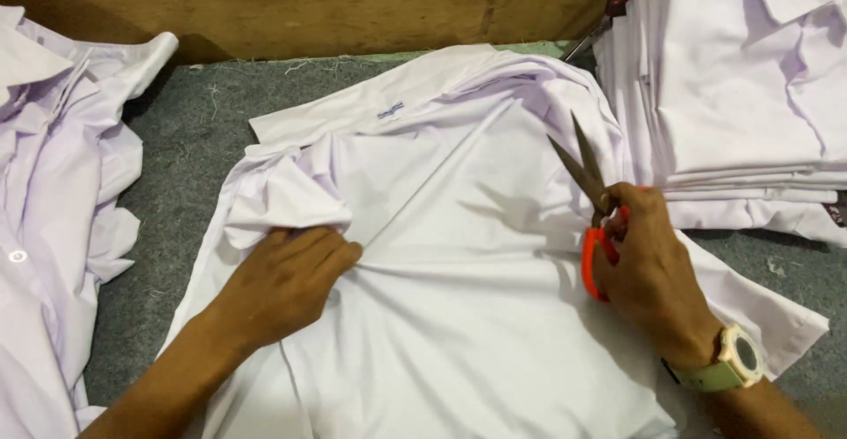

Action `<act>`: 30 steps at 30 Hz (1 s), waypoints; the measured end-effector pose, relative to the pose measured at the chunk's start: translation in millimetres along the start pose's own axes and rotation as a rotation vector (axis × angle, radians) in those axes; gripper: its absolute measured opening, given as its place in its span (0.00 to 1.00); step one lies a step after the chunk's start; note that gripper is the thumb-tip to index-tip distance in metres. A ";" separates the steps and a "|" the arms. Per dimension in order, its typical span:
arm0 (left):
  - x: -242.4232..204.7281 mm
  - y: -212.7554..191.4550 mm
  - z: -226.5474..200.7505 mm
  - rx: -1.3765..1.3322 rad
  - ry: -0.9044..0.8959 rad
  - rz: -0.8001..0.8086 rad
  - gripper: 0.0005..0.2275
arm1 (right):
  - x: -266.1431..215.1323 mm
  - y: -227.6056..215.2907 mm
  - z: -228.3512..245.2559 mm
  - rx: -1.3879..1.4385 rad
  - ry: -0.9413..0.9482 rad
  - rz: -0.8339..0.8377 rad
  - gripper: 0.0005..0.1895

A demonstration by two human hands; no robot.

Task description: Trimming loose threads from white shirts using scissors in a garment factory.

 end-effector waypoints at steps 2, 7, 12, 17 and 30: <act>-15.0 -11.5 2.2 -0.025 -0.007 0.003 0.11 | -15.0 6.5 6.2 0.037 0.094 0.102 0.25; -71.4 -11.7 29.0 -0.091 -0.140 0.172 0.07 | -68.2 38.2 20.6 0.140 0.187 0.381 0.31; -102.0 -15.1 41.8 -0.101 -0.311 0.375 0.06 | -116.1 53.4 60.6 0.176 0.216 0.978 0.34; -123.4 -0.6 50.4 -0.081 -0.739 1.070 0.11 | -147.3 71.3 42.3 -0.019 0.281 0.916 0.23; 172.4 -7.9 46.7 -0.373 -0.347 0.240 0.13 | 81.0 -78.7 87.0 0.642 -0.205 -0.045 0.20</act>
Point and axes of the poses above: each hand's wrist, its own x-axis towards the middle knuckle, its own y-axis out of the palm, z = x × y, the point moved 8 cm from there along x, towards the middle knuckle, and after that the axes turned 2 degrees about -x, right-handed, at the moved point
